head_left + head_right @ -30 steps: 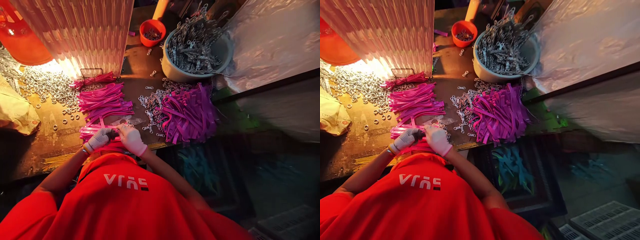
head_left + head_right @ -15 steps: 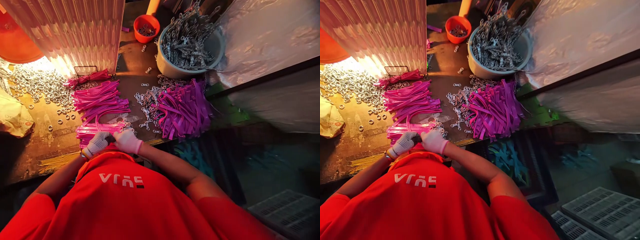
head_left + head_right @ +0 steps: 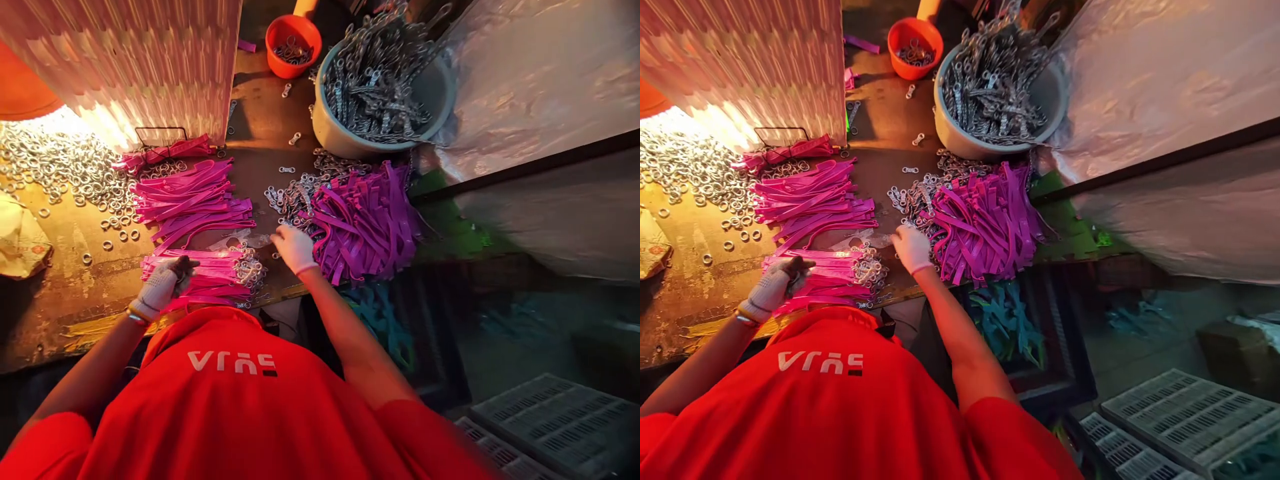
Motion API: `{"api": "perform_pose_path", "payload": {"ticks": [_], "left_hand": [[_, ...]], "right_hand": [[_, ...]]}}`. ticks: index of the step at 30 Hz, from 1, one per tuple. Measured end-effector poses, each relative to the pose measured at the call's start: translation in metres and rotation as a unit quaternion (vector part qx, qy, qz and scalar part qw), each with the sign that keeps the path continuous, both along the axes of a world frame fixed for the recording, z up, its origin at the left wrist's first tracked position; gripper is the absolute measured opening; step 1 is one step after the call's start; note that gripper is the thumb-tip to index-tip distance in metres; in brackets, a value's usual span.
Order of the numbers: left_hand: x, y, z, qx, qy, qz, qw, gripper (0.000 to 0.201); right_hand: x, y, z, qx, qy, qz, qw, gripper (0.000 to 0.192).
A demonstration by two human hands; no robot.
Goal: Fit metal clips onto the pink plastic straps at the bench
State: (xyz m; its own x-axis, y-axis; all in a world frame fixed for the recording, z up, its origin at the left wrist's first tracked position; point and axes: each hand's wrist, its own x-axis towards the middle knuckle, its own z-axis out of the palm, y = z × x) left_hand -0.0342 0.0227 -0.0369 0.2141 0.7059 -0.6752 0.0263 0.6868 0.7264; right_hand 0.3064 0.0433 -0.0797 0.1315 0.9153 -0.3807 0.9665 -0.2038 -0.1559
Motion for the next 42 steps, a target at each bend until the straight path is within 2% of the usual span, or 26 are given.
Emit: {"api": "perform_pose_path", "payload": {"ticks": [2, 4, 7, 11, 14, 16, 18, 19, 21, 23, 24, 26, 29, 31, 34, 38, 40, 42], "left_hand": [[0.016, 0.000, 0.005, -0.133, -0.113, 0.032, 0.984, 0.046], [0.025, 0.001, 0.012, -0.201, -0.179, 0.029, 0.963, 0.042], [0.029, -0.002, 0.022, -0.187, -0.191, 0.017, 0.964, 0.036], [0.031, -0.013, 0.026, -0.117, -0.133, 0.000, 0.984, 0.044], [0.032, -0.019, 0.023, -0.053, -0.071, -0.009, 0.996, 0.044], [0.033, -0.023, 0.022, -0.008, -0.009, -0.016, 1.000, 0.043], [0.034, -0.027, 0.023, 0.032, 0.053, -0.031, 0.998, 0.041], [0.035, -0.028, 0.024, 0.048, 0.073, -0.040, 0.995, 0.040], [0.037, -0.031, 0.028, 0.074, 0.087, -0.059, 0.992, 0.040], [0.038, -0.033, 0.031, 0.101, 0.079, -0.079, 0.989, 0.039], [0.038, -0.034, 0.032, 0.115, 0.070, -0.090, 0.987, 0.038], [0.036, -0.035, 0.034, 0.132, 0.045, -0.121, 0.983, 0.034], [0.031, -0.038, 0.034, 0.125, 0.007, -0.148, 0.981, 0.030], [0.029, -0.040, 0.032, 0.121, 0.001, -0.130, 0.984, 0.027], [0.030, -0.044, 0.026, 0.087, -0.018, -0.066, 0.994, 0.032], [0.035, -0.048, 0.021, 0.017, -0.049, 0.027, 0.998, 0.049], [0.036, -0.049, 0.021, 0.025, -0.026, 0.042, 0.998, 0.052], [0.036, -0.050, 0.024, 0.085, 0.017, 0.025, 0.996, 0.046]], "right_hand": [[0.011, 0.015, -0.024, 0.009, -0.076, -0.028, 0.997, 0.028], [0.015, 0.023, -0.045, 0.011, -0.110, -0.029, 0.993, 0.027], [0.014, 0.025, -0.063, 0.013, -0.120, -0.030, 0.992, 0.028], [0.014, 0.027, -0.065, 0.007, -0.110, -0.044, 0.993, 0.030], [0.014, 0.031, -0.054, -0.016, -0.060, -0.071, 0.996, 0.032], [0.009, 0.028, -0.040, -0.018, -0.009, -0.089, 0.996, 0.031], [-0.006, 0.016, -0.020, 0.000, 0.107, -0.093, 0.990, 0.030], [-0.018, 0.007, -0.008, 0.011, 0.193, -0.083, 0.978, 0.030], [-0.047, -0.016, 0.015, 0.024, 0.383, -0.035, 0.923, 0.029], [-0.078, -0.040, 0.035, 0.054, 0.490, 0.039, 0.869, 0.028], [-0.092, -0.050, 0.043, 0.061, 0.515, 0.064, 0.853, 0.030], [-0.114, -0.065, 0.052, 0.068, 0.528, 0.097, 0.841, 0.036], [-0.126, -0.074, 0.055, 0.076, 0.497, 0.112, 0.857, 0.039], [-0.128, -0.076, 0.055, 0.083, 0.480, 0.101, 0.867, 0.039], [-0.130, -0.080, 0.056, 0.091, 0.496, 0.038, 0.863, 0.037], [-0.135, -0.087, 0.057, 0.098, 0.536, -0.069, 0.836, 0.035], [-0.138, -0.090, 0.057, 0.098, 0.546, -0.103, 0.825, 0.033], [-0.141, -0.089, 0.056, 0.090, 0.556, -0.130, 0.816, 0.032]]}}
